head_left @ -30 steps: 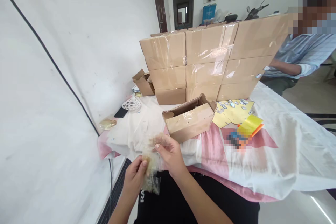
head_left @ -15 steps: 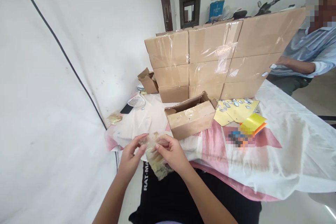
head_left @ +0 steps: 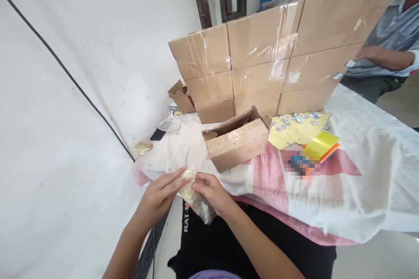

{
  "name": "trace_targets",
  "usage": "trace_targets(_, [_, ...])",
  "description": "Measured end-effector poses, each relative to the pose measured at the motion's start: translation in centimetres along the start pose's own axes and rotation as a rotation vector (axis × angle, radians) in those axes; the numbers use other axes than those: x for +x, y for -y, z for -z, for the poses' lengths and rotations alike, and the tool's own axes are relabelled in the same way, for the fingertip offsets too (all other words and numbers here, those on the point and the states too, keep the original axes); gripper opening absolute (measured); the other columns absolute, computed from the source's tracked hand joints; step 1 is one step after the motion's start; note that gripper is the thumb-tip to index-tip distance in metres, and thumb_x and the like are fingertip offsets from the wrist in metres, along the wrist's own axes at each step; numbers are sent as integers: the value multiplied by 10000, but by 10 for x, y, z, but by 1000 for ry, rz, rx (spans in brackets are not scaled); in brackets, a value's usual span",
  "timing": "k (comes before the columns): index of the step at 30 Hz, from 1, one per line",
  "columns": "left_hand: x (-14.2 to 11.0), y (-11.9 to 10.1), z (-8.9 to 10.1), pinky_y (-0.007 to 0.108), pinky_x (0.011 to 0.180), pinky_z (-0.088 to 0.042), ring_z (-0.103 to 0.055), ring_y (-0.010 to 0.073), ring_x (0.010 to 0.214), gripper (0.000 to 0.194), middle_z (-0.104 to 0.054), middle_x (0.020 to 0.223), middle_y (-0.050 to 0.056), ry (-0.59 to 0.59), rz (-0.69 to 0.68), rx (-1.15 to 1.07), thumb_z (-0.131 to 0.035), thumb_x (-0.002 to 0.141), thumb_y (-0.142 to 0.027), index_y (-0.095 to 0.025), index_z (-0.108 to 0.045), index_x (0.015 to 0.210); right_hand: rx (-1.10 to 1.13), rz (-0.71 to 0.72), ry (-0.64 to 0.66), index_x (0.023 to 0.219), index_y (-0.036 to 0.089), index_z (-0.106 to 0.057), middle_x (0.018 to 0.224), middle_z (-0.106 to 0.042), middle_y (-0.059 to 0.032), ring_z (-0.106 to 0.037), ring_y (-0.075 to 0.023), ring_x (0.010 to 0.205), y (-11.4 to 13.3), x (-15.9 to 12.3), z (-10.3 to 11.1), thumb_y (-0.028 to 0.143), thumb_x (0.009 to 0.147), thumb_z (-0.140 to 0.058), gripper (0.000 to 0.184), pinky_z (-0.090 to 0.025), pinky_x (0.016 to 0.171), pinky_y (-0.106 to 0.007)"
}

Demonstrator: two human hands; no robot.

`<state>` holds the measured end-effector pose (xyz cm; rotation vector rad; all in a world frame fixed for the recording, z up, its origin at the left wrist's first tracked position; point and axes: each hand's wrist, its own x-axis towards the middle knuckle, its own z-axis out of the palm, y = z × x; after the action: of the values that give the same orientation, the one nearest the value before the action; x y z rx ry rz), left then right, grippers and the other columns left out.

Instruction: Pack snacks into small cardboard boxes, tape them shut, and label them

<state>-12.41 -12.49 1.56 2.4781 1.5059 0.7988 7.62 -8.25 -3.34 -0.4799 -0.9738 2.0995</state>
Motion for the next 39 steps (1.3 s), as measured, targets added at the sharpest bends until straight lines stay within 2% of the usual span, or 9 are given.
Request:
trace_targets(4, [-6, -5, 3, 458, 1175, -388, -442, 259, 1435, 464, -385, 1601, 33, 269, 124, -80, -431, 1020, -332, -340, -489, 1480, -132, 117, 41, 803, 166, -639, 757, -616, 5, -560, -138, 722, -5, 2, -2, 340, 826, -648, 176, -442, 736, -267])
trace_targets(9, [-14, -3, 8, 485, 1247, -233, -264, 268, 1525, 633, -242, 1660, -6, 434, 329, -327, -435, 1005, -488, -360, -229, 1590, -259, 170, 65, 808, 161, -616, 721, -520, 24, -457, -118, 676, -13, 3, -7, 299, 877, -594, 156, -367, 677, -254])
trace_targets(12, [-17, -4, 7, 512, 1252, -194, -220, 295, 1536, 706, -217, 1665, 5, 406, 403, -444, -451, 977, -559, -333, -205, 1598, -337, 205, 52, 830, 167, -602, 713, -488, 33, -434, -111, 655, -12, 2, -9, 292, 917, -563, 157, -347, 638, -246])
trace_targets(16, [-17, -8, 3, 497, 1264, -167, -225, 271, 1538, 616, -273, 1655, 13, 242, 511, -593, -221, 1028, -539, -280, -313, 1578, -560, 270, 18, 833, 181, -587, 730, -504, 35, -460, -109, 681, -10, -1, -7, 250, 943, -526, 143, -346, 632, -235])
trace_targets(21, [-7, -11, -1, 419, 1030, -485, -581, 275, 1236, 501, -606, 1383, 96, 107, 569, -421, -419, 984, -529, -215, -520, 1362, -727, 280, -50, 724, 193, -475, 609, -397, 63, -376, -91, 572, -17, 2, 0, 232, 923, -525, 208, -286, 549, -230])
trace_targets(25, [0, -16, -6, 318, 733, -487, -612, 201, 826, 233, -653, 890, 21, 68, 498, -107, -523, 958, -433, -210, -592, 958, -425, 142, -80, 850, 204, -542, 620, -475, 52, -460, -109, 523, -31, 10, -2, 404, 902, -562, 208, -398, 511, -229])
trace_targets(32, [-2, -24, -26, 301, 702, -413, -569, 183, 785, 149, -585, 780, 18, -244, 106, 449, -530, 947, -167, -196, -622, 834, 9, -218, -68, 882, 176, -580, 548, -585, -6, -577, -172, 431, -52, 15, -11, 666, 848, -552, 492, -488, 426, -291])
trace_targets(35, [-4, -22, -27, 331, 728, -398, -574, 205, 821, 152, -626, 826, 34, -130, 41, 507, -524, 953, -155, -198, -655, 889, 60, -201, -107, 911, 185, -559, 538, -588, 9, -599, -169, 443, -56, 14, -7, 629, 851, -567, 448, -486, 424, -266])
trace_targets(39, [-7, -18, -20, 356, 845, -429, -613, 223, 987, 182, -662, 1080, 69, 107, 142, 207, -501, 965, -212, -211, -663, 1049, 46, -185, -89, 882, 191, -536, 509, -568, 27, -588, -170, 408, -58, 14, -2, 633, 848, -562, 444, -504, 427, -286])
